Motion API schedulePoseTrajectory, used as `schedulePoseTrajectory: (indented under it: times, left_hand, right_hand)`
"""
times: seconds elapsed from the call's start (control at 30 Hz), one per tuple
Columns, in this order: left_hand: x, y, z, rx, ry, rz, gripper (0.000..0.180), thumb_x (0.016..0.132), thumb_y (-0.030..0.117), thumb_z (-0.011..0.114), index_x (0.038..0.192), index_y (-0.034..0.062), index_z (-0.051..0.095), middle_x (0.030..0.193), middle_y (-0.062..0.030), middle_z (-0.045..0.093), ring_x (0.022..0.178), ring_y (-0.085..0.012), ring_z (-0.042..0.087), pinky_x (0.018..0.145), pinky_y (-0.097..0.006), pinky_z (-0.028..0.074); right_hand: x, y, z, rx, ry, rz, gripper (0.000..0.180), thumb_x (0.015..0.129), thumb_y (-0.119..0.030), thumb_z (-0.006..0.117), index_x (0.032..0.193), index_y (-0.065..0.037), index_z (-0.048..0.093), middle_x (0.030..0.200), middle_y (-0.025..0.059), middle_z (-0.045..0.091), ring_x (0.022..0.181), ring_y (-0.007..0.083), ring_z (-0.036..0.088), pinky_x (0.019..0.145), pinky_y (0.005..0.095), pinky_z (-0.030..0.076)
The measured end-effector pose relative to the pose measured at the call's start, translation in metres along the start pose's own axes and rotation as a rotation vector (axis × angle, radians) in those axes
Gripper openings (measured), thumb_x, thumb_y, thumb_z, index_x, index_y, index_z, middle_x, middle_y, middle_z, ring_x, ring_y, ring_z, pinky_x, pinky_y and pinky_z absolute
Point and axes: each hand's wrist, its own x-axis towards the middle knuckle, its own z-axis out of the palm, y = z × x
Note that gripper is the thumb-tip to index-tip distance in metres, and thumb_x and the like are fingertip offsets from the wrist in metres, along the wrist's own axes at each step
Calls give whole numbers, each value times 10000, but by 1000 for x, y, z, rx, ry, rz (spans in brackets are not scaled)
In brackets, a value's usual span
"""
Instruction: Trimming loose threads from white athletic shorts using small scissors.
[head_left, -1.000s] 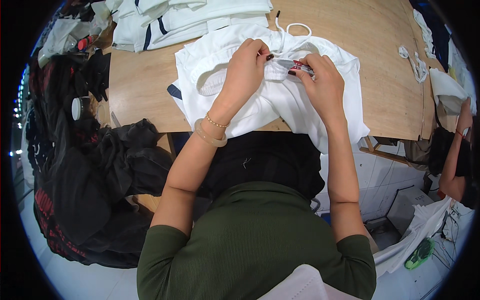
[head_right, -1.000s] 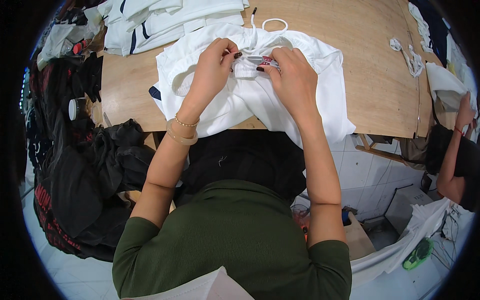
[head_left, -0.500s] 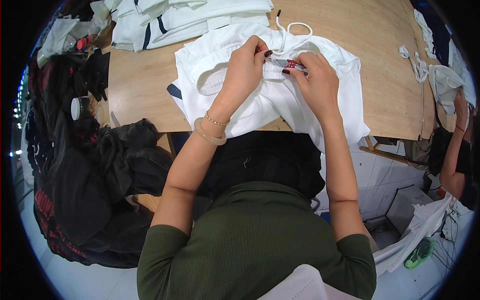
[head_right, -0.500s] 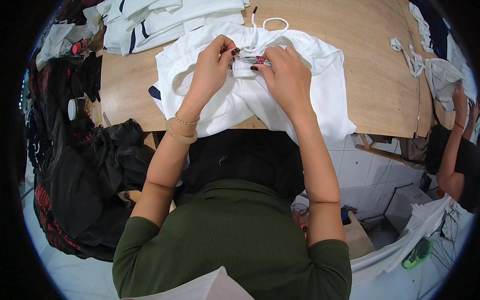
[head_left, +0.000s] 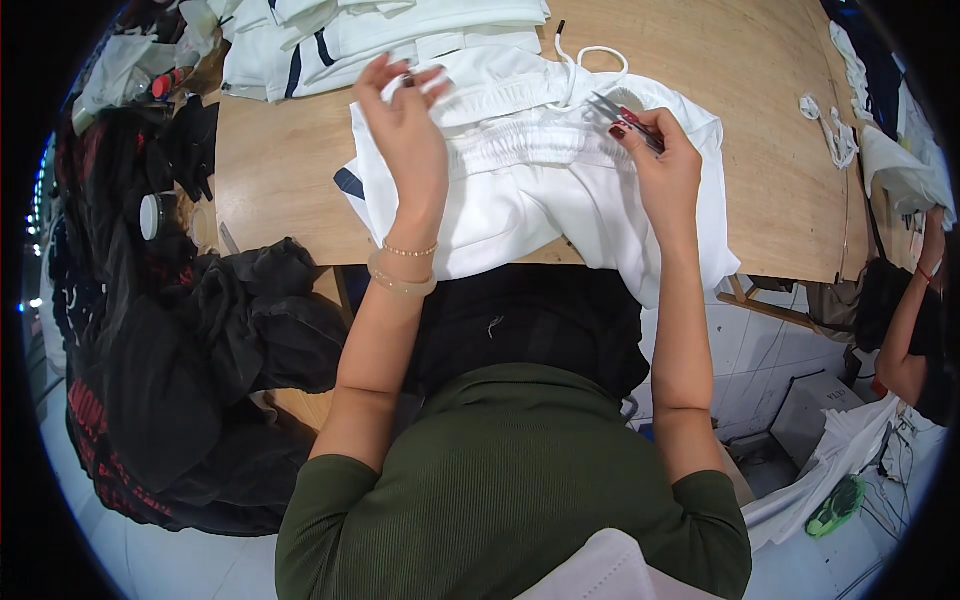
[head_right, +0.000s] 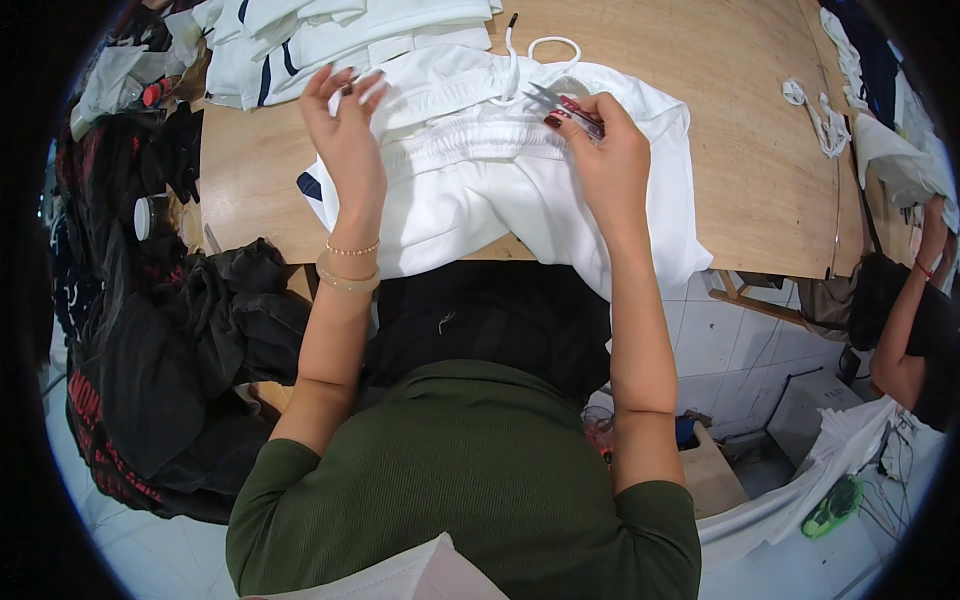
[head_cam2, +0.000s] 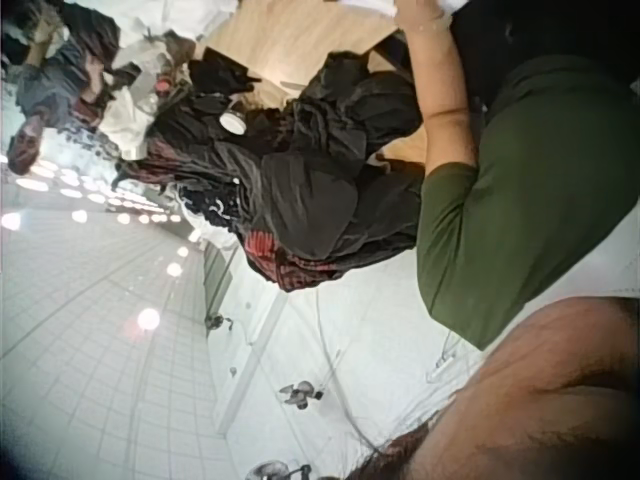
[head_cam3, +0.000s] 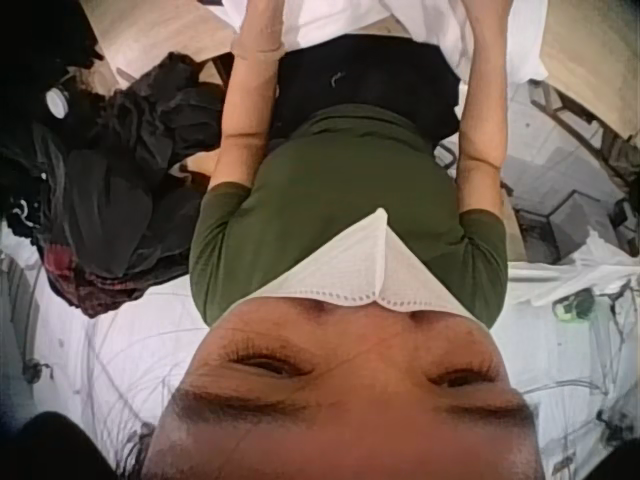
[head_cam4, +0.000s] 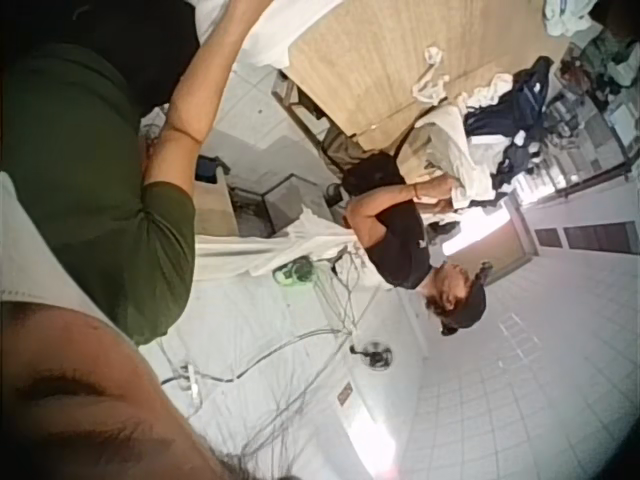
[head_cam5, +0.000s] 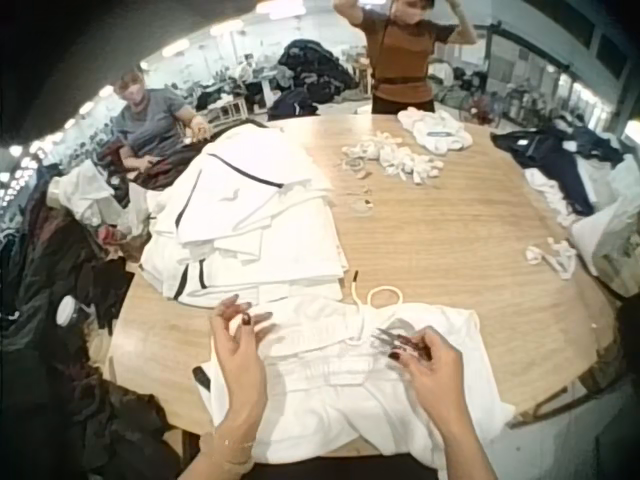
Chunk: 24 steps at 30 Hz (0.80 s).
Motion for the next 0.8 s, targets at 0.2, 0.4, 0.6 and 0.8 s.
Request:
schedulePoseTrajectory:
  times: [0.2, 0.4, 0.6, 0.8]
  left_hand:
    - [-24, -1, 2, 839, -860, 160, 175, 815, 58, 679, 986, 31, 648, 948, -72, 548, 723, -178, 582, 648, -303, 494]
    - [-18, -18, 0, 763, -907, 299, 80, 848, 7, 628, 922, -15, 609, 913, -58, 582, 707, -143, 609, 625, -246, 496]
    - [-14, -16, 5, 788, -917, 118, 62, 896, 7, 560, 933, -40, 575, 822, -101, 621, 677, -149, 621, 634, -257, 531]
    - [-11, -16, 11, 841, -926, 155, 82, 867, 62, 579, 877, -19, 570, 805, -158, 620, 739, -329, 596, 659, -393, 474]
  right_hand:
    - [-1, 2, -1, 133, 6, 66, 174, 846, -113, 684, 932, 15, 603, 809, 35, 661, 729, 87, 545, 682, 228, 443]
    - [-7, -9, -7, 34, -64, 74, 180, 821, -103, 697, 969, -28, 628, 820, 17, 633, 707, 92, 510, 672, 233, 433]
    - [-7, -13, -12, -156, -54, -269, 162, 764, -106, 709, 909, -52, 664, 786, 27, 606, 745, 161, 512, 660, 283, 435]
    - [-1, -16, 1, -464, -76, -348, 127, 768, -160, 702, 858, -73, 675, 794, -9, 607, 768, 197, 513, 656, 317, 444]
